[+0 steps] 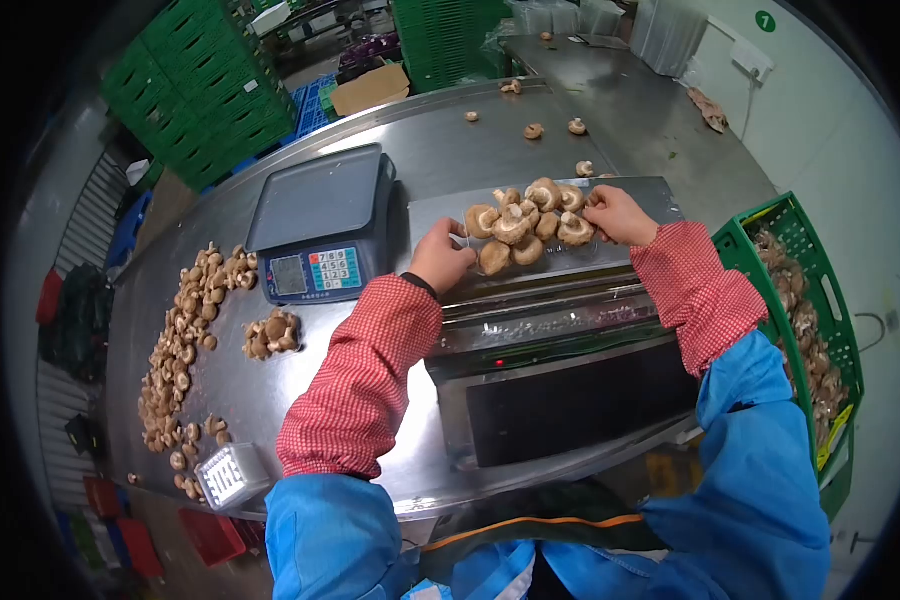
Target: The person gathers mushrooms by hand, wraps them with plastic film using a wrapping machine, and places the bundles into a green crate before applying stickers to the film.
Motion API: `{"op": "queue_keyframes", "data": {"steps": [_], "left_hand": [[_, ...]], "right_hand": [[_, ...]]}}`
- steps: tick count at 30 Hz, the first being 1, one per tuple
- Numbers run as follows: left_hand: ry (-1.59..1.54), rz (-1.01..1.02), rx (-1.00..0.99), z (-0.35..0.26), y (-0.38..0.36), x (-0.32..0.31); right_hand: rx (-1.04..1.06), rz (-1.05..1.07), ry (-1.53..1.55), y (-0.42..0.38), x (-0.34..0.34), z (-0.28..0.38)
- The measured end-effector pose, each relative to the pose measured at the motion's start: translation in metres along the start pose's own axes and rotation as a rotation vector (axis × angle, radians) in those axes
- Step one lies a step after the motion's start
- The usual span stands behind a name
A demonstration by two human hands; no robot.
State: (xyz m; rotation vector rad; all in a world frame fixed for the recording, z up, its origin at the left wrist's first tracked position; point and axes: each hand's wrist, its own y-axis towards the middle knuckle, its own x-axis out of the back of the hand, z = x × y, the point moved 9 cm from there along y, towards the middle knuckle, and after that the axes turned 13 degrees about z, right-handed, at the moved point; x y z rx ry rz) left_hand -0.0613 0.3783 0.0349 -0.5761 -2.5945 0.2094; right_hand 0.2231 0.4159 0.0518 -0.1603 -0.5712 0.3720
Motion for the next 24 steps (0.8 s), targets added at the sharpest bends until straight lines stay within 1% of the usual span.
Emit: {"op": "queue_keyframes", "data": {"steps": [2,3,4,5,6,7,8,9,11,12,13,15,16,18,20,21,22,23,24], "left_hand": [[0.077,0.012,0.024,0.019,0.031,-0.016],[0.195,0.0,-0.001,0.033,0.041,-0.018],[0.118,0.037,0.063,0.027,0.031,-0.021],[0.04,0.074,0.128,0.019,0.018,-0.023],[0.096,0.063,0.128,0.018,0.014,-0.021],[0.054,0.072,0.172,0.014,0.007,-0.019],[0.106,0.006,0.148,0.005,-0.002,-0.012],[0.156,-0.06,0.125,-0.001,-0.012,-0.003],[0.27,-0.189,-0.18,-0.03,-0.046,0.015],[0.392,-0.143,-0.256,-0.047,-0.068,0.013],[0.706,-0.086,-0.369,-0.054,-0.087,0.008],[0.972,-0.007,-0.451,-0.06,-0.113,-0.008],[1.05,0.038,-0.444,-0.058,-0.115,-0.017],[1.202,0.126,-0.436,-0.054,-0.114,-0.035],[1.281,0.187,-0.456,-0.059,-0.103,-0.052],[1.323,0.214,-0.459,-0.061,-0.099,-0.059],[1.352,0.175,-0.582,-0.059,-0.098,-0.068],[1.308,0.106,-0.681,-0.062,-0.099,-0.073],[1.209,0.079,-0.662,-0.059,-0.101,-0.068]], "right_hand": [[0.057,-0.008,-0.094,0.01,0.004,-0.027],[0.085,-0.01,-0.141,0.01,0.004,-0.037],[0.042,0.002,-0.088,0.0,-0.001,-0.035],[0.057,0.011,-0.067,-0.005,-0.004,-0.035],[0.072,0.02,-0.045,-0.01,-0.006,-0.036],[0.086,0.032,-0.024,-0.015,-0.009,-0.035],[0.09,-0.059,-0.206,-0.026,-0.001,-0.025],[0.128,-0.097,-0.28,-0.041,0.006,-0.014],[0.208,-0.178,-0.424,-0.081,0.026,0.012],[0.296,-0.169,-0.584,-0.104,0.028,0.024],[0.383,-0.163,-0.745,-0.126,0.031,0.03],[0.398,-0.103,-1.067,-0.149,0.033,0.02],[0.395,-0.068,-1.227,-0.156,0.028,0.016],[0.526,0.001,-1.301,-0.163,0.013,0.02],[0.649,0.046,-1.391,-0.16,-0.004,0.026],[0.705,0.084,-1.334,-0.155,-0.015,0.021],[0.763,0.119,-1.276,-0.15,-0.027,0.016],[0.821,0.154,-1.217,-0.148,-0.037,0.017],[0.808,0.077,-1.142,-0.148,-0.036,0.02]]}}
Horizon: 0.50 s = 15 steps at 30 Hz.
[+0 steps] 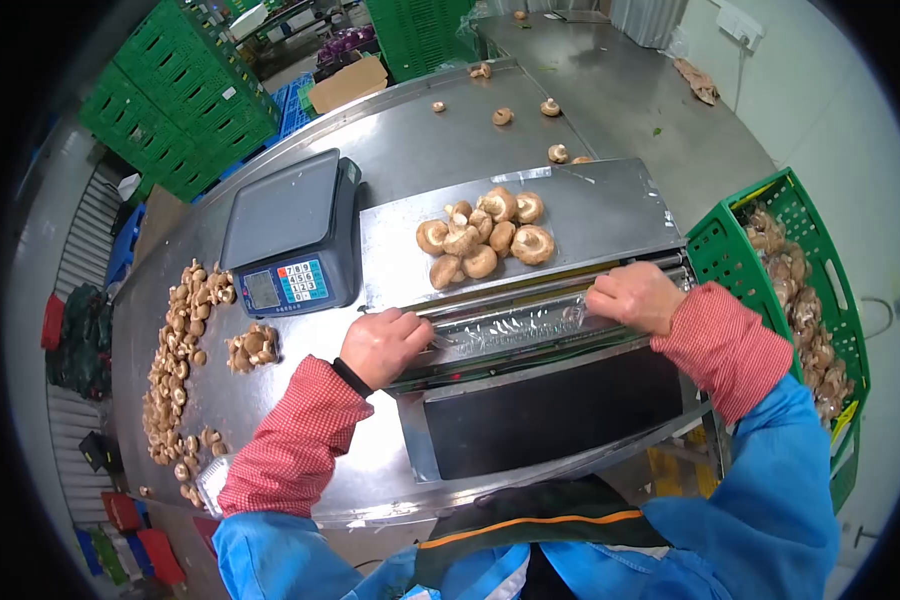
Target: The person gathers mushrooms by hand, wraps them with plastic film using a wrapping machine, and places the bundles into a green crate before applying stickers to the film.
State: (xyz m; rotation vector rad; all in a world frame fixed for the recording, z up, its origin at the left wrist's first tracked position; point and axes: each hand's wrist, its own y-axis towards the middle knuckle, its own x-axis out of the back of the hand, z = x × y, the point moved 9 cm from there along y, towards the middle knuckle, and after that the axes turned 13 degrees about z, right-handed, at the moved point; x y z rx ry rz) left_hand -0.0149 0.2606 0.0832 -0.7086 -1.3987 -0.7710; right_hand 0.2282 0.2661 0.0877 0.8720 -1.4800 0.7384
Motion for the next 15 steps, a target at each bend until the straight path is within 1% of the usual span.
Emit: {"op": "queue_keyframes", "data": {"steps": [1,3,4,5,6,7,8,9,10,11,12,13,14,15], "left_hand": [[-0.089,-0.04,0.039,0.001,-0.004,0.007],[-0.325,-0.334,0.205,0.007,-0.029,0.029],[-0.469,-0.396,0.321,0.013,-0.04,0.038],[-0.737,-0.395,0.497,0.024,-0.055,0.039],[-1.05,-0.444,0.641,0.033,-0.066,0.042],[-1.115,-0.557,0.693,0.044,-0.066,0.062],[-1.035,-0.694,0.649,0.055,-0.056,0.089],[-1.154,-0.825,0.57,0.071,-0.046,0.1],[-1.236,-0.877,0.549,0.086,-0.027,0.111],[-1.331,-0.911,0.553,0.11,-0.01,0.109],[-1.391,-0.937,0.548,0.131,0.012,0.103],[-1.381,-0.902,0.576,0.153,0.031,0.089],[-1.333,-0.908,0.555,0.179,0.046,0.061],[-1.136,-0.783,0.578,0.196,0.06,0.032]], "right_hand": [[-0.054,-0.074,0.046,-0.001,0.004,0.002],[-0.162,-0.24,0.244,-0.016,0.03,-0.002],[-0.223,-0.329,0.326,-0.025,0.046,-0.004],[-0.285,-0.417,0.412,-0.032,0.06,-0.011],[-0.354,-0.511,0.677,-0.036,0.069,-0.028],[-0.422,-0.602,0.944,-0.035,0.074,-0.041],[-0.487,-0.688,1.213,-0.031,0.075,-0.052],[-0.469,-0.739,1.252,-0.015,0.093,-0.063],[-0.447,-0.793,1.289,0.006,0.107,-0.082],[-0.459,-0.807,1.3,0.025,0.107,-0.102],[-0.472,-0.821,1.312,0.042,0.099,-0.124],[-0.531,-0.799,1.269,0.058,0.082,-0.147],[-0.591,-0.776,1.226,0.071,0.056,-0.167],[-0.672,-0.677,1.103,0.081,0.025,-0.179]]}}
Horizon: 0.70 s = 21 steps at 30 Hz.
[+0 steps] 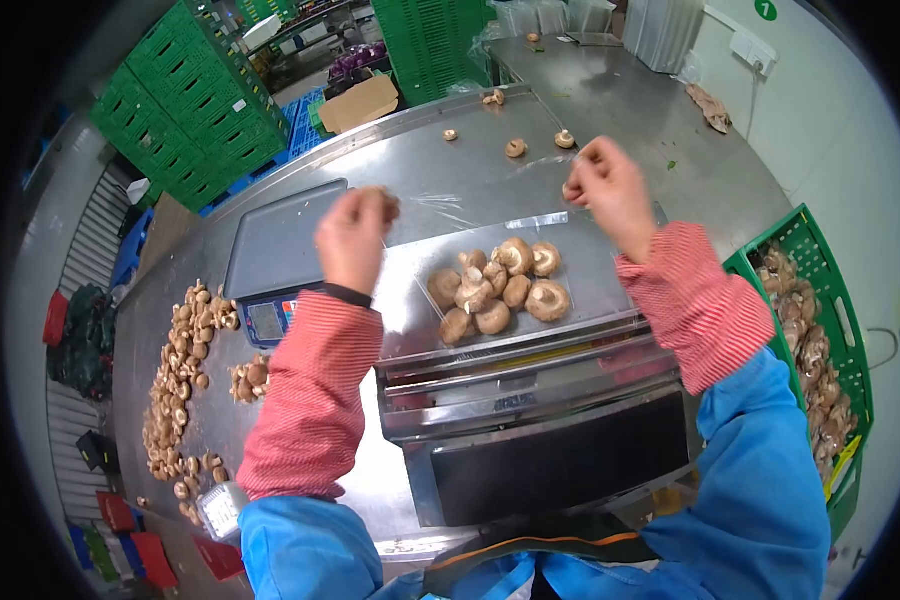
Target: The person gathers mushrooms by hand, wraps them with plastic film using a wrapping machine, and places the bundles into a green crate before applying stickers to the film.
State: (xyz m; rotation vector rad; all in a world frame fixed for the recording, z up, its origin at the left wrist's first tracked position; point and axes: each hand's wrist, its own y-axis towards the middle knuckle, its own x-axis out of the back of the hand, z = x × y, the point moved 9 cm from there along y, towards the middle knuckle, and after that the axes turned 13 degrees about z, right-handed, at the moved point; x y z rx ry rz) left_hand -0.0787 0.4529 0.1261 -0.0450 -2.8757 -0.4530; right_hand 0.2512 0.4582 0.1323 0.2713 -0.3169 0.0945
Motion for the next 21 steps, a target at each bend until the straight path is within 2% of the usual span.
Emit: {"op": "queue_keyframes", "data": {"steps": [1,2,3,4,7,9,10,12,13,14,16,18,21], "left_hand": [[0.471,0.07,0.035,0.009,-0.004,-0.014],[0.568,0.092,-0.067,0.03,-0.012,-0.028],[0.664,0.191,-0.044,0.037,-0.025,-0.045],[0.653,0.291,-0.101,0.037,-0.036,-0.058],[0.726,0.42,0.098,0.05,-0.047,-0.058],[0.772,0.463,0.231,0.054,-0.05,-0.055],[0.695,0.395,0.221,0.052,-0.051,-0.051],[0.539,0.263,0.207,0.052,-0.064,-0.041],[0.48,0.233,0.101,0.047,-0.072,-0.041],[0.259,0.238,0.215,0.062,-0.084,-0.041],[0.029,0.224,0.319,0.075,-0.102,-0.05],[0.166,0.198,0.335,0.082,-0.101,-0.053],[0.057,0.183,0.332,0.061,-0.116,-0.055]], "right_hand": [[-0.05,0.013,-0.16,0.008,-0.009,-0.025],[-0.04,0.067,-0.304,0.006,-0.02,-0.034],[-0.031,0.122,-0.448,-0.004,-0.034,-0.041],[-0.022,0.177,-0.591,-0.01,-0.045,-0.045],[-0.16,0.54,-0.659,-0.02,-0.069,-0.047],[-0.309,0.679,-0.448,-0.021,-0.071,-0.065],[-0.378,0.745,-0.342,-0.023,-0.073,-0.071],[-0.298,0.718,-0.275,-0.027,-0.07,-0.068],[-0.258,0.702,-0.241,-0.03,-0.068,-0.066],[-0.246,0.655,-0.151,-0.035,-0.066,-0.067],[-0.22,0.568,0.029,-0.048,-0.066,-0.071],[-0.325,0.481,0.246,-0.062,-0.076,-0.087],[-0.421,0.436,0.423,-0.087,-0.073,-0.079]]}}
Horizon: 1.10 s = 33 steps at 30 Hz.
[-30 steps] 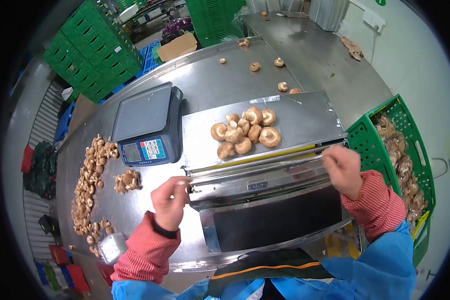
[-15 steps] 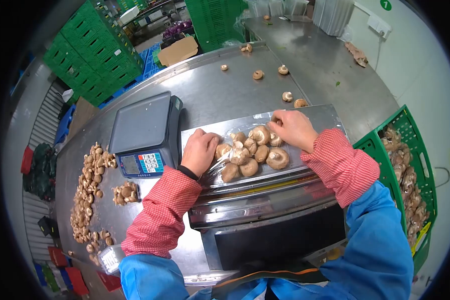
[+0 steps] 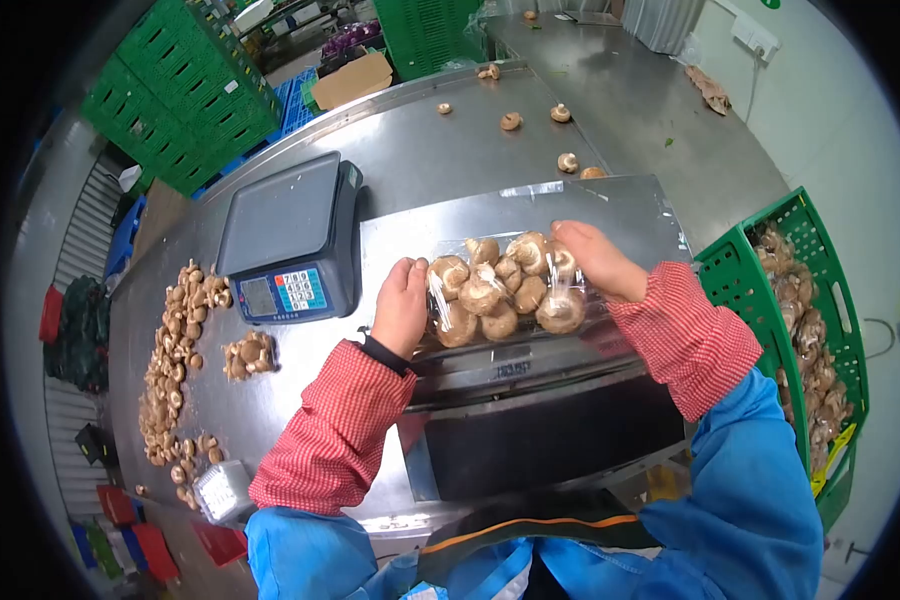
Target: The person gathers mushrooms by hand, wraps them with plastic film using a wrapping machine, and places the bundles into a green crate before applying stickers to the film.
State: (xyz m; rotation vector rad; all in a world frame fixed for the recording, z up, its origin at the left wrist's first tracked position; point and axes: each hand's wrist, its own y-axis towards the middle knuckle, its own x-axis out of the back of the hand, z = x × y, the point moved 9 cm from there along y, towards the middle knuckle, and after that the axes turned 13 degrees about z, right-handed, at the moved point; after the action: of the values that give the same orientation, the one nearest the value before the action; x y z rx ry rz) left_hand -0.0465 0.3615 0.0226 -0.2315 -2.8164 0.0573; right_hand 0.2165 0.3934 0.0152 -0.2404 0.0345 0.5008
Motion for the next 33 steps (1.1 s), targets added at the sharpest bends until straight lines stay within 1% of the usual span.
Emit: {"op": "queue_keyframes", "data": {"steps": [1,2,3,4,5,6,7,9,11,12,13,14,15,17,18,19,21,22,23,25,26,29,30,31,33], "left_hand": [[-0.01,0.003,-0.011,-0.01,-0.011,0.0],[-0.019,-0.01,0.003,-0.025,-0.034,-0.001],[-0.119,0.025,0.202,-0.034,-0.06,-0.006],[0.043,0.035,0.008,-0.043,-0.079,-0.004],[-0.022,-0.012,-0.029,-0.035,-0.106,-0.007],[-0.048,-0.009,0.016,-0.029,-0.132,-0.014],[-0.012,0.009,0.036,-0.031,-0.155,-0.021],[0.053,-0.018,0.046,-0.007,-0.185,-0.034],[0.148,-0.062,0.073,-0.001,-0.194,-0.044],[0.219,-0.097,0.005,0.0,-0.194,-0.046],[0.271,-0.061,0.047,0.006,-0.193,-0.051],[0.338,-0.054,0.04,0.011,-0.195,-0.054],[0.405,-0.047,0.032,0.015,-0.197,-0.055],[0.412,-0.07,0.08,0.023,-0.203,-0.05],[0.344,-0.074,0.14,0.027,-0.206,-0.046],[0.269,-0.104,0.105,0.047,-0.211,-0.043],[-0.052,-0.079,0.265,0.071,-0.221,-0.043],[-0.16,-0.038,0.359,0.066,-0.225,-0.049],[-0.162,-0.016,0.378,0.069,-0.228,-0.05],[-0.167,0.025,0.413,0.078,-0.234,-0.047],[-0.245,-0.038,0.365,0.078,-0.234,-0.047],[-0.353,-0.156,0.424,0.07,-0.251,-0.036],[-0.254,-0.164,0.378,0.077,-0.262,-0.023],[-0.301,-0.187,0.452,0.069,-0.274,-0.02],[-0.321,-0.19,0.491,0.065,-0.303,-0.013]], "right_hand": [[-0.016,0.006,0.04,-0.012,-0.005,0.003],[0.018,0.013,-0.012,-0.025,-0.012,0.009],[0.076,0.004,-0.133,-0.043,-0.021,0.016],[0.131,-0.004,-0.253,-0.065,-0.033,0.022],[0.186,-0.012,-0.375,-0.086,-0.045,0.027],[0.172,-0.032,-0.418,-0.107,-0.055,0.024],[0.157,-0.055,-0.458,-0.127,-0.065,0.019],[0.062,-0.073,-0.409,-0.151,-0.078,-0.008],[0.066,-0.147,-0.468,-0.16,-0.082,-0.027],[0.022,-0.151,-0.567,-0.163,-0.083,-0.035],[-0.022,-0.156,-0.665,-0.166,-0.084,-0.041],[-0.067,-0.161,-0.761,-0.168,-0.083,-0.047],[-0.096,-0.152,-0.558,-0.171,-0.076,-0.062],[-0.156,-0.143,-0.145,-0.186,-0.061,-0.089],[-0.145,-0.164,0.036,-0.194,-0.052,-0.091],[-0.128,-0.152,0.063,-0.203,-0.042,-0.084],[-0.099,-0.162,-0.08,-0.219,-0.028,-0.088],[-0.177,-0.204,-0.137,-0.229,-0.029,-0.091],[-0.224,-0.23,-0.373,-0.236,-0.034,-0.082],[-0.023,-0.23,-0.667,-0.238,-0.044,-0.071],[0.047,-0.338,-0.564,-0.239,-0.041,-0.073],[-0.051,-0.462,0.154,-0.249,-0.032,-0.106],[-0.071,-0.491,0.169,-0.256,-0.029,-0.102],[-0.063,-0.49,0.209,-0.265,-0.025,-0.1],[-0.102,-0.528,0.04,-0.29,-0.01,-0.101]]}}
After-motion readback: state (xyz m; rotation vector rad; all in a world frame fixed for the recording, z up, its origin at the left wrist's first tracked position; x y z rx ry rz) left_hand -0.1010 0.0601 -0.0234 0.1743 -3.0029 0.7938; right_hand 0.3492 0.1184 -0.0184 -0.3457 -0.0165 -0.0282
